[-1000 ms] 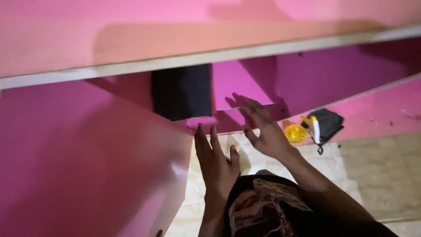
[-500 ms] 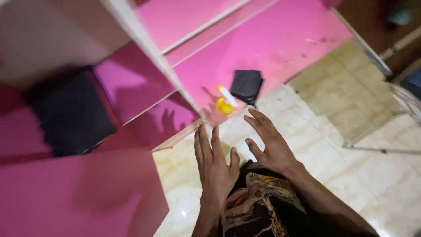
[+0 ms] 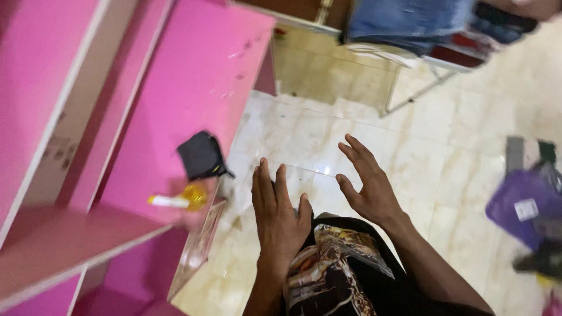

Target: The person wipes a pink closet shelf with a cloth while holding a spray bottle, then places several folded garments onto the shelf. The person handles a blue garment, a black and red garment, a black garment, a pink garment, and a red garment, placing each one on the shelf.

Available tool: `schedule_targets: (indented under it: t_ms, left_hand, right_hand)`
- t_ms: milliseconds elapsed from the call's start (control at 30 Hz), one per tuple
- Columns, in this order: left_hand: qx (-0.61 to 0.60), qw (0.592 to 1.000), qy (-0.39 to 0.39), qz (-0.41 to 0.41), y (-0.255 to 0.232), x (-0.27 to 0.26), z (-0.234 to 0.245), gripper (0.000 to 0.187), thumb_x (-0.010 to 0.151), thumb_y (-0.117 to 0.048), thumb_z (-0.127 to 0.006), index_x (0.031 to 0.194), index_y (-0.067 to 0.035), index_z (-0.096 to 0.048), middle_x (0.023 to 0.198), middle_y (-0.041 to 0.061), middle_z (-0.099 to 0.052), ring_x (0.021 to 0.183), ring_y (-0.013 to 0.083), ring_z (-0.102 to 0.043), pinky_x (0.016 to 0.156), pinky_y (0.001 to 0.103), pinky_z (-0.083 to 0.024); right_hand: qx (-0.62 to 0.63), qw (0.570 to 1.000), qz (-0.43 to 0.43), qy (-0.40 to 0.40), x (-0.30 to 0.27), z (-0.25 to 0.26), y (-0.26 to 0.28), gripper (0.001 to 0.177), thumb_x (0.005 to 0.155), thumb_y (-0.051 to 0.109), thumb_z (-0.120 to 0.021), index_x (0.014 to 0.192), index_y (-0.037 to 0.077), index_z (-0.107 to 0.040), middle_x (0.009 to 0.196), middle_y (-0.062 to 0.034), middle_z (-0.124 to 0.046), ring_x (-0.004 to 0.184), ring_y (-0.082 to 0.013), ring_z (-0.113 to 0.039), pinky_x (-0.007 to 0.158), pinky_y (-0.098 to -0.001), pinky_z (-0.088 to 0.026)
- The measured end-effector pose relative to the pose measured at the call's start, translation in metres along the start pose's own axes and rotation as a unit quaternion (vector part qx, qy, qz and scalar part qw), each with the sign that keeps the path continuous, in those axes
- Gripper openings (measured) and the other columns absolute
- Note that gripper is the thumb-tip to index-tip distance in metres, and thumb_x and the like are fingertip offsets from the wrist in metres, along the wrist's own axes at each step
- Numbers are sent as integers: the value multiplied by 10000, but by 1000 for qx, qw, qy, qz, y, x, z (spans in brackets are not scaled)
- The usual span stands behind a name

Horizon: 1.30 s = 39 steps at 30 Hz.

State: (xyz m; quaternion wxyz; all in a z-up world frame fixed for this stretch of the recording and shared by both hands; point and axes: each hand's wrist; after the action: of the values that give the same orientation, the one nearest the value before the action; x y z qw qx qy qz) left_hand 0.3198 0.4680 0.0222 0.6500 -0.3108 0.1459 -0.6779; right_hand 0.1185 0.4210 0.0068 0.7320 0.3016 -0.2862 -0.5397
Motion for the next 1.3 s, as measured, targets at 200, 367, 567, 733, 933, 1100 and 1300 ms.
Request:
schedule_targets:
  t_ms: [200,367,567,733,933,1100,1300]
  left_hand:
    - [-37,992,69,-96,-29,63,-54,732,842,-173,-731,1467,10,-396,1609,301,-275,1485,499,-284,1205,582,-268]
    - [-68,979,119,-154,-51,116,-100,750,835,-169,-726,1490,-34,-387,1613,283,-276,1494,479,-279,1216,576,-259]
    - [-94,957,178,-207,-79,194,-159,730,850,-171,-719,1485,-34,-384,1623,276,-270,1502,473,-268,1217,568,-263]
    - [-109,937,210,-257,-110,264,-200,728,857,-174,-718,1486,-27,-382,1621,265,-282,1500,465,-274,1216,569,-263]
    - [-115,920,230,-295,-137,334,-234,716,856,-171,-716,1480,-18,-400,1593,269,-324,1489,472,-300,1218,575,-270]
    - [-101,917,230,-308,-157,382,-262,690,841,-178,-728,1437,26,-446,1527,290,-410,1455,495,-339,1195,587,-283]
    - [-145,916,198,-319,-178,420,-290,629,917,-141,-704,1456,69,-458,1522,292,-443,1452,496,-383,1226,571,-310]
  right_hand:
    - [33,987,-125,-94,-2,45,-35,610,907,135,-662,1484,111,-463,1639,-137,-377,1476,-358,-423,947,-402,-542]
    - [10,973,-145,-178,12,78,-66,617,908,112,-673,1490,87,-470,1629,-169,-396,1484,-378,-421,1072,-434,-478]
    - [-46,953,-178,-243,46,117,-107,616,904,105,-688,1483,75,-480,1611,-194,-421,1471,-405,-432,1149,-474,-420]
    - [-67,937,-215,-267,86,154,-139,622,901,111,-685,1486,81,-477,1607,-199,-424,1456,-413,-441,1147,-478,-415]
    - [-77,918,-246,-300,129,184,-170,623,899,113,-690,1485,81,-479,1599,-202,-429,1455,-418,-438,1151,-482,-411]
    - [-77,905,-275,-316,160,209,-199,623,893,104,-693,1480,66,-488,1593,-214,-435,1445,-422,-440,1149,-491,-399]
    - [-64,899,-274,-336,185,243,-243,604,915,106,-688,1485,60,-495,1578,-222,-466,1446,-412,-467,1162,-478,-412]
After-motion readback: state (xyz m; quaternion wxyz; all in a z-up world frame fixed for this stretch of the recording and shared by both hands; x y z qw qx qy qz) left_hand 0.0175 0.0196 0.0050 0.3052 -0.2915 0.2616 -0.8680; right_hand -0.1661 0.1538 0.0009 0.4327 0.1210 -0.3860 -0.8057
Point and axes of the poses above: each hand's wrist, its own x-axis towards the middle knuckle, its own z-axis out of the back of the hand, y = z × x
